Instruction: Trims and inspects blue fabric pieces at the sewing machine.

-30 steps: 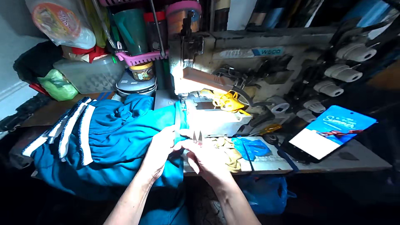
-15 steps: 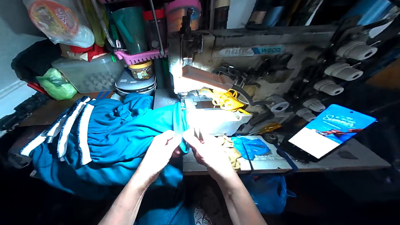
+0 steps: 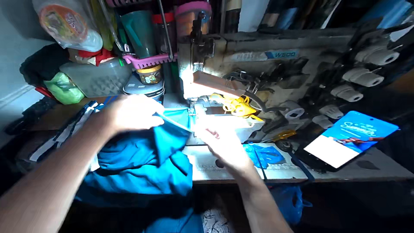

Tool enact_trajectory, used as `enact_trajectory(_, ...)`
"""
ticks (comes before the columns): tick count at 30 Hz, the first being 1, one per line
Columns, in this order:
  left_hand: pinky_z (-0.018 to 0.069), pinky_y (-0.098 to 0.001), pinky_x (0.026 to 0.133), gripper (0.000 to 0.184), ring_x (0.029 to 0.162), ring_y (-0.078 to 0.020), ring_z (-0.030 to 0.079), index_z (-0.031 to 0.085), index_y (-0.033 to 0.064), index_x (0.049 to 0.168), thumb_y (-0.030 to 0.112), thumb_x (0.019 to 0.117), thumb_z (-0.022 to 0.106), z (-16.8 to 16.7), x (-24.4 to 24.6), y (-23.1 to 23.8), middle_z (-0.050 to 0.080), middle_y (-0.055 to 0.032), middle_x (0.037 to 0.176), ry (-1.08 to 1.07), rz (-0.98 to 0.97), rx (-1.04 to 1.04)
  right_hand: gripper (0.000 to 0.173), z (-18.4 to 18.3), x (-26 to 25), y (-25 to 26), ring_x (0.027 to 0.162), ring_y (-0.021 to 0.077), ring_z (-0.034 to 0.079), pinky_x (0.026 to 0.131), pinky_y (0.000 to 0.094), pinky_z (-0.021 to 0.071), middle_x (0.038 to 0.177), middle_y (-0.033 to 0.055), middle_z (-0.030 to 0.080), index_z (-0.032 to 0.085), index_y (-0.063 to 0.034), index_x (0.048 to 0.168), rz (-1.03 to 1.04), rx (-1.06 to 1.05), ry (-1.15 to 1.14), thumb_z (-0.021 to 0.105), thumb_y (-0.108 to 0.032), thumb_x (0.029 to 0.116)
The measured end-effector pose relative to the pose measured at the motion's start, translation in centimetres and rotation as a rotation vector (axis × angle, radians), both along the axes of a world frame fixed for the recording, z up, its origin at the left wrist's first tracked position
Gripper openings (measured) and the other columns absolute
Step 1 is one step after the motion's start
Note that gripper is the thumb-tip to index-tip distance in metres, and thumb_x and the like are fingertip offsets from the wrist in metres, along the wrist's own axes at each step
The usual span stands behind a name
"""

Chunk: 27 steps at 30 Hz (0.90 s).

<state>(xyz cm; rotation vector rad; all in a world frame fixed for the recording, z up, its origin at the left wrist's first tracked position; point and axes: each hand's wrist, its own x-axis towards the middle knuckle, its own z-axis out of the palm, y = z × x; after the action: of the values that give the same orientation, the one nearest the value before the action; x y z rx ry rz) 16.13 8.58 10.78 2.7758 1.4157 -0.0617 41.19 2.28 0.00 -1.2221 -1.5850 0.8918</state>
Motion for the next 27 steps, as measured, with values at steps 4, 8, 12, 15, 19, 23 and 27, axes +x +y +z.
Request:
enact_trajectory(4,0.0486,-0.0321,0.059,0.016,0.062,-0.0067,0.057,0.076,0.0197,0.097,0.034,0.0948,0.071,3.6,-1.9,0.1,0.064,0.0053,0.072,-0.093,-0.059,0.021,0.02,0.2,0.9,1.8,0.057,0.0108,0.05,0.051,0.0292,0.0433,0.079,0.0031,0.06,0.069,-0.0106,0.115,-0.16,0.061,-0.099,0.059,-0.024,0.1047)
enact_trajectory(8,0.0478,-0.0242,0.051,0.016,0.055,0.0006,0.053,0.074,0.022,0.091,0.036,0.0924,0.065,3.2,-0.6,-0.2,0.058,0.011,0.065,-0.087,-0.217,0.109,0.029,-0.2,-0.5,3.8,0.09,0.0171,0.068,0.078,0.038,0.0579,0.123,0.0083,0.067,0.064,-0.0116,0.13,-0.002,0.265,-0.214,0.054,-0.008,0.1034)
enact_trajectory(12,0.0487,-0.0441,0.061,0.011,0.07,-0.0149,0.063,0.074,0.0258,0.089,0.029,0.0951,0.066,2.4,0.7,-0.8,0.066,0.0051,0.074,0.023,-0.071,0.187,0.02,0.0,-1.7,2.7,0.063,0.0116,0.057,0.056,0.0297,0.0482,0.078,0.003,0.062,0.069,-0.0096,0.103,0.172,0.105,-0.204,0.062,-0.029,0.1014)
enact_trajectory(15,0.0544,-0.0487,0.084,0.019,0.103,-0.0233,0.066,0.074,0.0194,0.108,0.022,0.0943,0.061,-0.3,1.5,-0.2,0.067,-0.0029,0.109,-0.058,-0.208,0.186,0.015,1.3,-2.2,0.7,0.057,0.0025,0.052,0.053,0.0193,0.0447,0.069,-0.0036,0.058,0.066,-0.011,0.099,0.315,-0.017,-0.075,0.069,-0.026,0.0962)
enact_trajectory(19,0.0528,-0.0343,0.09,0.026,0.106,-0.0143,0.063,0.069,0.0099,0.115,0.011,0.091,0.059,-1.7,3.3,0.0,0.067,-0.0042,0.113,-0.199,-0.432,-0.167,0.012,2.2,-1.3,0.2,0.059,-0.0011,0.052,0.056,0.0159,0.0444,0.072,-0.0061,0.061,0.065,-0.0126,0.103,0.414,-0.124,0.043,0.069,-0.02,0.0957)
enact_trajectory(23,0.0509,-0.0386,0.07,0.014,0.079,-0.0146,0.063,0.071,0.0106,0.097,0.02,0.0973,0.061,1.4,1.9,1.2,0.066,-0.0023,0.084,-0.012,-0.232,-0.184,0.016,0.9,0.2,1.8,0.047,0.0026,0.044,0.044,0.0181,0.0383,0.067,-0.0025,0.058,0.07,-0.0141,0.108,0.238,-0.06,0.043,0.061,-0.025,0.1016)
enact_trajectory(27,0.0511,-0.0406,0.073,0.013,0.079,-0.017,0.063,0.074,0.008,0.095,0.02,0.097,0.07,4.0,0.6,1.8,0.067,-0.005,0.083,-0.039,-0.095,-0.078,0.022,-0.3,0.3,3.7,0.05,0.0059,0.046,0.046,0.0228,0.0414,0.084,0.0021,0.065,0.067,-0.0093,0.123,-0.03,-0.004,0.033,0.06,-0.016,0.1035)
